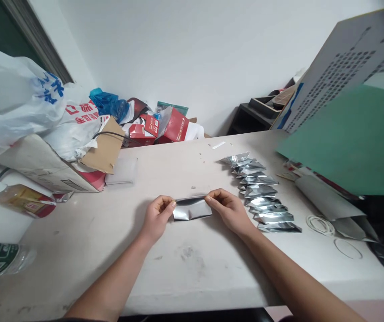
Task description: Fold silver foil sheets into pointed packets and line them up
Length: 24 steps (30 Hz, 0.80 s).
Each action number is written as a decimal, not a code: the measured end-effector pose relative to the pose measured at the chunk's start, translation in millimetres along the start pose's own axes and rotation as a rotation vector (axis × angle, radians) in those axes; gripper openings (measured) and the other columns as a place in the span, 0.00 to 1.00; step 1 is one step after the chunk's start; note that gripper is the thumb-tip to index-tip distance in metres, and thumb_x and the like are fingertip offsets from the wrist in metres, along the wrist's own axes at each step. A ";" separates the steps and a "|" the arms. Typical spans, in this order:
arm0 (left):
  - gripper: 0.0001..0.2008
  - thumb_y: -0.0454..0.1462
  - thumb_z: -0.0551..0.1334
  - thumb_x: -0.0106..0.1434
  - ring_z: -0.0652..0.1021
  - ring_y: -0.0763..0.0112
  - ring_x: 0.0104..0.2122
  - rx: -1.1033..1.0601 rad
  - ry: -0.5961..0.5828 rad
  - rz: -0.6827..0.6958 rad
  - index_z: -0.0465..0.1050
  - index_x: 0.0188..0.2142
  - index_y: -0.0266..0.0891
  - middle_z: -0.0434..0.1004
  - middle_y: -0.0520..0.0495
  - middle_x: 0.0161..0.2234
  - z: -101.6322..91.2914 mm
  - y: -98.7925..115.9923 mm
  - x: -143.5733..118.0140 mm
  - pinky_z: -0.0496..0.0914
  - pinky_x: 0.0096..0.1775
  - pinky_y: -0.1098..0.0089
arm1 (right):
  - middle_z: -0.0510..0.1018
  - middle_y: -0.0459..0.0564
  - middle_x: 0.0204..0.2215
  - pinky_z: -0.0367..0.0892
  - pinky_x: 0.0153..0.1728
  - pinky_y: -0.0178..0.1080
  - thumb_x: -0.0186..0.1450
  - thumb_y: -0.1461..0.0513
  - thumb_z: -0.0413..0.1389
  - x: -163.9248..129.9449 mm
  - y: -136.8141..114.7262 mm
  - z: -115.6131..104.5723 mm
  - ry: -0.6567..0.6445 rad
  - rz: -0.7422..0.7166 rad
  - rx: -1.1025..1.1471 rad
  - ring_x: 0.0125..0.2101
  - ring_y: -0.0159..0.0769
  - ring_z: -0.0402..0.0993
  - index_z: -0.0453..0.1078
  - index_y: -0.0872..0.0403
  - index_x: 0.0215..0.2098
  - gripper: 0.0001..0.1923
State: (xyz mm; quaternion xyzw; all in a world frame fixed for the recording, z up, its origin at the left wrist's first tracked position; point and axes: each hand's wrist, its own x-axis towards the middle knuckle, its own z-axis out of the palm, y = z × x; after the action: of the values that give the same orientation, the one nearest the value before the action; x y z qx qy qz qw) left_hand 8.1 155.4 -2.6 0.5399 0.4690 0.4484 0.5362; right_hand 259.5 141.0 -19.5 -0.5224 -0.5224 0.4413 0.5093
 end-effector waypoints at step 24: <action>0.23 0.60 0.68 0.63 0.75 0.62 0.29 0.206 0.157 -0.119 0.80 0.32 0.43 0.76 0.47 0.28 1.6 2.9 -21.7 0.73 0.32 0.67 | 0.76 0.48 0.27 0.65 0.31 0.39 0.72 0.44 0.61 -12.2 -3.7 1.8 -0.004 0.049 -0.093 0.29 0.39 0.70 0.76 0.49 0.32 0.20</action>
State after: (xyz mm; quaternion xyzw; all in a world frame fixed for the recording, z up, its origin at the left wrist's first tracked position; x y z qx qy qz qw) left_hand 6.3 133.8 0.7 0.5268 0.5842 0.4060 0.4652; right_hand 256.5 128.7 -16.9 -0.5573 -0.5303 0.4299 0.4727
